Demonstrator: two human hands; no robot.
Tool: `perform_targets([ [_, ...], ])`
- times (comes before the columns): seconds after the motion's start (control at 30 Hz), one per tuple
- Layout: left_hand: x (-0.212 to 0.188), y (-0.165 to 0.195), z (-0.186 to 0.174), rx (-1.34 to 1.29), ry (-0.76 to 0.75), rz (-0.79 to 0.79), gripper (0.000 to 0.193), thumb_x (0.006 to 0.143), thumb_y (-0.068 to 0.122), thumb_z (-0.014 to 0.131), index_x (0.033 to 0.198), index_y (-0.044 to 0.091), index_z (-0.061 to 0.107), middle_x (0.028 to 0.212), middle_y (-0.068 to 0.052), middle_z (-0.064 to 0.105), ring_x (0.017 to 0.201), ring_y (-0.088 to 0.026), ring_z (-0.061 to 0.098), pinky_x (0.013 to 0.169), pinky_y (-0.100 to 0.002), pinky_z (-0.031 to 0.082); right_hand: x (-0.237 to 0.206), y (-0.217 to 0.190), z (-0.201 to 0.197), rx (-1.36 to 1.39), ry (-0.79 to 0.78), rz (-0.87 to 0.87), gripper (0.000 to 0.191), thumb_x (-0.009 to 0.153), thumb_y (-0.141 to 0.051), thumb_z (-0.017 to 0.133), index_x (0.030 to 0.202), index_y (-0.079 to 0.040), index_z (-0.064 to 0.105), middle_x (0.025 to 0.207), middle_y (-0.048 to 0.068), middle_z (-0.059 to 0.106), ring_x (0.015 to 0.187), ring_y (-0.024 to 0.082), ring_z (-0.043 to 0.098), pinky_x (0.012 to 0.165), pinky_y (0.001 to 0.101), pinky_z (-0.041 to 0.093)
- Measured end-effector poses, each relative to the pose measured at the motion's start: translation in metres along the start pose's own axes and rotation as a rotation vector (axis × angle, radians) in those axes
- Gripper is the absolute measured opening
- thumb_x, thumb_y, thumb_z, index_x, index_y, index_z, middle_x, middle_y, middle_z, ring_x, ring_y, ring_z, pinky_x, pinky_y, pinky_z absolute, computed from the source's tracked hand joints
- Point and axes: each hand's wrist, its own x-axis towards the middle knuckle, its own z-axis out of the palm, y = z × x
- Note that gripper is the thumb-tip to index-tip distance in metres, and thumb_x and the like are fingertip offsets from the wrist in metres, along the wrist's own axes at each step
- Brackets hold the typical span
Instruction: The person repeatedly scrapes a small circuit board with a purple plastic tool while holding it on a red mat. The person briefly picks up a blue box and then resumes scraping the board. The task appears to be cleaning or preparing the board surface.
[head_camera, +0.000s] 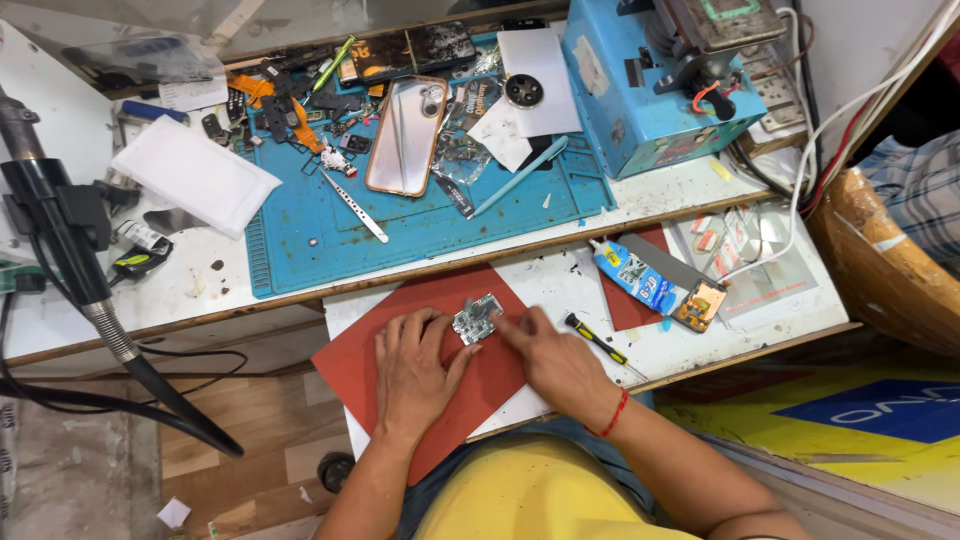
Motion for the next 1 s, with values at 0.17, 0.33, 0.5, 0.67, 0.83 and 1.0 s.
perform_targets([
  [0.17,0.0005,0.0009,0.0004,-0.002,-0.008,0.002,0.049,0.078,0.039,0.083,0.112,0.006,0.071,0.119,-0.006,0.062,0.113,-0.030,0.053,0.093,-0.050,0.039,-0.0037,0.0019,-0.0041,-0.028,0.015,0.113,0.061,0.091,-0.005,0.050,0.149,-0.023,0.050,0.113,0.013,0.061,0.069,0.039,0.067,0.061,0.0489,0.056],
  [0.33,-0.0009,0.0014,0.0016,0.009,-0.001,0.015,0.049,0.079,0.038,0.082,0.115,0.006,0.070,0.119,-0.006,0.062,0.114,-0.030,0.053,0.096,-0.049,0.040,-0.0044,-0.0017,-0.0073,-0.008,-0.137,-0.033,0.071,0.079,-0.001,0.052,0.147,-0.022,0.048,0.117,0.017,0.058,0.072,0.039,0.068,0.058,0.0497,0.056],
  [0.5,0.0009,0.0005,0.0000,0.009,0.009,0.015,0.049,0.078,0.037,0.083,0.114,0.006,0.070,0.120,-0.006,0.062,0.115,-0.031,0.053,0.095,-0.050,0.040,0.0000,-0.0030,-0.0076,-0.055,-0.054,0.030,0.068,0.086,-0.002,0.049,0.151,-0.022,0.046,0.114,0.017,0.058,0.068,0.039,0.068,0.058,0.0501,0.056],
  [0.67,0.0007,0.0027,-0.0028,-0.031,-0.022,-0.007,0.048,0.079,0.037,0.084,0.113,0.006,0.070,0.119,-0.006,0.062,0.114,-0.031,0.053,0.095,-0.050,0.040,-0.0021,0.0002,-0.0043,-0.043,-0.018,0.108,0.064,0.089,-0.004,0.047,0.150,-0.024,0.048,0.112,0.014,0.060,0.064,0.039,0.066,0.056,0.0499,0.056],
  [0.83,-0.0014,0.0025,-0.0010,-0.024,-0.009,-0.002,0.050,0.077,0.036,0.084,0.114,0.005,0.071,0.119,-0.007,0.063,0.116,-0.031,0.053,0.096,-0.049,0.040,-0.0062,-0.0017,-0.0057,-0.018,-0.079,-0.051,0.068,0.083,-0.004,0.050,0.148,-0.024,0.050,0.113,0.018,0.058,0.064,0.037,0.067,0.056,0.0494,0.056],
  [1.0,-0.0008,0.0008,0.0003,-0.027,0.030,0.012,0.049,0.079,0.037,0.084,0.114,0.005,0.070,0.120,-0.008,0.062,0.115,-0.031,0.054,0.096,-0.049,0.040,-0.0039,-0.0021,-0.0093,-0.046,-0.046,0.055,0.066,0.089,-0.005,0.049,0.153,-0.022,0.047,0.107,0.016,0.059,0.067,0.038,0.067,0.059,0.0493,0.056],
])
